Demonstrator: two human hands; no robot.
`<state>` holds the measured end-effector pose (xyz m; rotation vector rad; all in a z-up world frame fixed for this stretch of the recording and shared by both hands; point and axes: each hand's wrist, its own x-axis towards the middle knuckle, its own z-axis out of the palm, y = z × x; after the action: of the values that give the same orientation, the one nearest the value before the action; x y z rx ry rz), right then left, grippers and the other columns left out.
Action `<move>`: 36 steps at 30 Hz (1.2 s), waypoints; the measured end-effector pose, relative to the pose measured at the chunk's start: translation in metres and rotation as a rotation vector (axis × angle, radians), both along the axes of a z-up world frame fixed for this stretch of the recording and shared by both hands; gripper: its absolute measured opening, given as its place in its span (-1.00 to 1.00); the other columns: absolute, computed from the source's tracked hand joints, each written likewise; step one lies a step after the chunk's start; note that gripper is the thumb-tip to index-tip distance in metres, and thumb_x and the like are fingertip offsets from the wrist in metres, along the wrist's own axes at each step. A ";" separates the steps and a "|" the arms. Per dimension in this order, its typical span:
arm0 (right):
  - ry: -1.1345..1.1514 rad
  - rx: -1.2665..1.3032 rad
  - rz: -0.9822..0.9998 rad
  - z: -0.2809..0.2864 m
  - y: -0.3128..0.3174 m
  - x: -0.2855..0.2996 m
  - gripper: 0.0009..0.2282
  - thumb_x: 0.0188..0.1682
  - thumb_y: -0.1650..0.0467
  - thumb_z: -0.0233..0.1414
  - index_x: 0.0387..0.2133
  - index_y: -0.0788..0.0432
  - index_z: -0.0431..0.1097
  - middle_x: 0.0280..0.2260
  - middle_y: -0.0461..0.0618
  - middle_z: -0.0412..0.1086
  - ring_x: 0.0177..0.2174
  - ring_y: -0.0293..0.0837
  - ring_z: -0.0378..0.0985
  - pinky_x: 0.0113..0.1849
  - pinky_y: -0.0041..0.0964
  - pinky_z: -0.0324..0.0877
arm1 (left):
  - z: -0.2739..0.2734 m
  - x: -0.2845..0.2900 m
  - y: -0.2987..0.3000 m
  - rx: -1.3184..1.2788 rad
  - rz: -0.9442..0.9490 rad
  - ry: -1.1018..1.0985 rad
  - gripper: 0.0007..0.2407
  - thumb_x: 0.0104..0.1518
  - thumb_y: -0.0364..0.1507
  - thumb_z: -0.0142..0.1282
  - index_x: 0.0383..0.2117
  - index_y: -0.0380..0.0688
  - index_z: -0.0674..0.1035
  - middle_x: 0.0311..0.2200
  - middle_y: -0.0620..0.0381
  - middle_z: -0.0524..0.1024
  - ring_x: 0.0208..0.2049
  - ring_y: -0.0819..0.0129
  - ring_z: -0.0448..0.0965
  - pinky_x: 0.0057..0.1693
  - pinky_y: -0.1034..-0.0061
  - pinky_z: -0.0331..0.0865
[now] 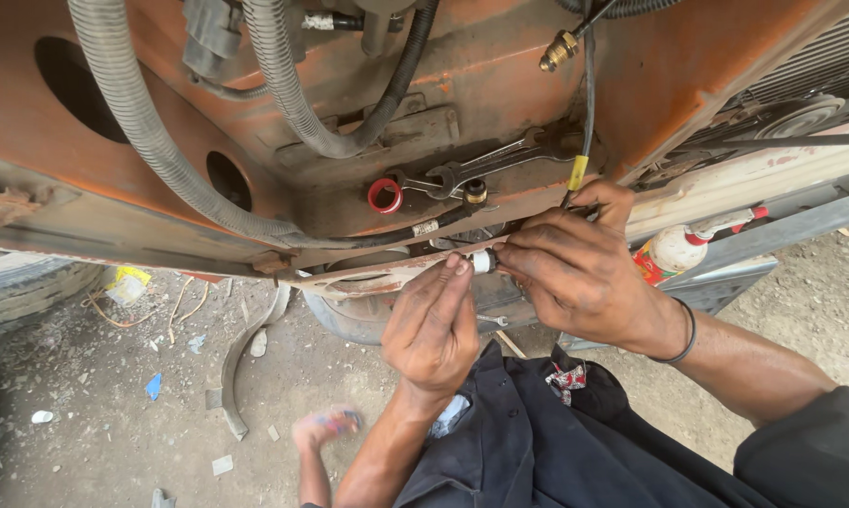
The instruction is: The person wraps a brass fitting with white tape, then installs it into a hose connection under a vehicle. They use a wrench to tighten the fitting and check the connection.
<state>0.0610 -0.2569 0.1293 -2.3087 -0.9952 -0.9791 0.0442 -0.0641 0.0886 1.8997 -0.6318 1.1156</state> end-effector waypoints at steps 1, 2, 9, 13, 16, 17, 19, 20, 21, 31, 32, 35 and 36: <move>0.000 0.003 -0.007 0.000 0.001 -0.001 -0.84 -0.19 0.48 0.31 -0.37 0.11 0.52 -0.34 -0.12 0.56 -0.27 -0.20 0.59 -0.01 0.01 0.11 | -0.002 0.000 -0.001 0.015 0.019 -0.015 -0.77 0.12 -0.73 0.24 -0.11 -0.28 0.63 -0.18 -0.08 0.66 -0.15 0.13 0.72 0.01 0.42 0.59; -0.009 0.007 -0.012 -0.001 0.003 -0.002 -0.84 -0.20 0.50 0.30 -0.36 0.12 0.53 -0.35 -0.11 0.56 -0.28 -0.20 0.59 -0.01 0.02 0.10 | -0.003 0.001 -0.002 0.030 0.038 -0.029 -0.76 0.13 -0.74 0.24 -0.09 -0.28 0.62 -0.17 -0.09 0.65 -0.14 0.12 0.71 0.03 0.40 0.59; -0.031 0.116 -0.006 -0.004 0.008 0.006 -0.83 -0.16 0.48 0.34 -0.33 0.14 0.53 -0.34 -0.10 0.56 -0.30 -0.19 0.60 -0.04 -0.02 0.10 | -0.010 -0.014 -0.018 -0.153 -0.010 0.172 -0.65 0.22 -0.66 0.11 0.15 -0.49 0.42 -0.04 -0.32 0.60 -0.01 0.02 0.70 0.10 0.35 0.59; 0.018 0.139 0.077 -0.007 -0.002 0.012 -0.82 -0.17 0.48 0.35 -0.33 0.13 0.53 -0.33 -0.10 0.56 -0.29 -0.16 0.60 -0.06 -0.06 0.11 | -0.005 -0.004 0.001 -0.505 -0.174 0.611 -0.54 0.15 -0.58 0.19 0.20 -0.47 0.40 -0.17 -0.19 0.68 -0.18 0.20 0.74 -0.07 0.46 0.62; 0.024 0.104 0.126 -0.009 -0.008 0.012 -0.81 -0.19 0.47 0.34 -0.36 0.12 0.50 -0.31 -0.09 0.57 -0.25 -0.12 0.62 -0.04 -0.08 0.14 | 0.002 0.012 0.016 -0.556 -0.392 0.712 -0.51 0.12 -0.58 0.27 0.21 -0.49 0.41 -0.20 -0.17 0.68 -0.18 0.26 0.71 -0.06 0.48 0.62; 0.033 0.092 0.126 -0.009 -0.010 0.013 -0.81 -0.19 0.48 0.34 -0.36 0.12 0.50 -0.32 -0.09 0.57 -0.26 -0.12 0.61 -0.04 -0.07 0.14 | 0.005 0.015 0.018 -0.547 -0.487 0.689 -0.50 0.13 -0.58 0.28 0.22 -0.50 0.41 -0.18 -0.17 0.66 -0.14 0.27 0.69 -0.02 0.47 0.61; 0.050 0.069 0.121 -0.009 -0.015 0.013 -0.82 -0.20 0.49 0.34 -0.37 0.13 0.50 -0.34 -0.10 0.57 -0.27 -0.12 0.61 -0.04 -0.06 0.13 | 0.012 0.013 0.021 -0.312 -0.404 0.615 -0.51 0.15 -0.58 0.28 0.22 -0.46 0.41 -0.18 -0.08 0.69 -0.11 0.31 0.70 0.04 0.51 0.59; 0.049 0.062 0.122 -0.008 -0.017 0.013 -0.82 -0.19 0.50 0.33 -0.37 0.12 0.50 -0.34 -0.10 0.57 -0.26 -0.12 0.61 -0.03 -0.07 0.14 | 0.015 0.012 0.021 -0.194 -0.364 0.579 -0.52 0.15 -0.57 0.28 0.22 -0.44 0.41 -0.18 -0.03 0.70 -0.09 0.34 0.71 0.07 0.53 0.58; 0.048 0.057 0.115 -0.009 -0.019 0.012 -0.82 -0.19 0.51 0.32 -0.37 0.12 0.50 -0.34 -0.10 0.56 -0.25 -0.11 0.62 -0.03 -0.09 0.15 | 0.018 0.012 0.019 -0.157 -0.343 0.529 -0.55 0.16 -0.58 0.28 0.20 -0.42 0.44 -0.18 -0.01 0.70 -0.09 0.35 0.72 0.07 0.53 0.58; -0.007 0.066 0.060 -0.004 -0.019 0.015 -0.81 -0.14 0.44 0.34 -0.30 0.13 0.52 -0.31 -0.13 0.56 -0.23 -0.14 0.59 0.00 -0.02 0.13 | 0.022 0.014 0.006 -0.155 -0.350 0.408 -0.75 0.15 -0.60 0.27 -0.04 -0.25 0.62 -0.11 -0.03 0.65 -0.06 0.30 0.69 0.08 0.51 0.56; -0.032 0.057 0.037 -0.004 -0.019 0.016 -0.81 -0.14 0.44 0.34 -0.29 0.12 0.53 -0.31 -0.15 0.55 -0.23 -0.17 0.58 0.00 0.00 0.12 | 0.021 0.016 0.006 -0.089 -0.323 0.363 -0.79 0.14 -0.59 0.29 -0.11 -0.22 0.65 -0.11 -0.03 0.64 -0.05 0.30 0.69 0.09 0.50 0.54; -0.081 0.038 -0.039 -0.007 -0.018 0.022 -0.82 -0.13 0.44 0.34 -0.28 0.12 0.54 -0.26 -0.16 0.51 -0.18 -0.18 0.55 -0.02 0.04 0.10 | 0.017 0.029 0.000 -0.086 -0.242 0.400 -0.86 0.15 -0.58 0.28 -0.18 -0.21 0.68 -0.15 0.04 0.67 -0.10 0.34 0.69 0.03 0.51 0.53; -0.083 0.038 -0.070 -0.010 -0.018 0.026 -0.81 -0.12 0.42 0.33 -0.27 0.13 0.54 -0.23 -0.12 0.51 -0.15 -0.16 0.54 -0.02 0.04 0.10 | 0.015 0.035 -0.002 -0.109 -0.232 0.448 -0.86 0.15 -0.57 0.28 -0.18 -0.20 0.68 -0.15 0.05 0.66 -0.13 0.36 0.69 -0.01 0.53 0.55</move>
<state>0.0872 -0.2750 0.1191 -2.3020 -0.9248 -1.1208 0.0788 -0.0658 0.1038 1.8434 -0.5082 0.5405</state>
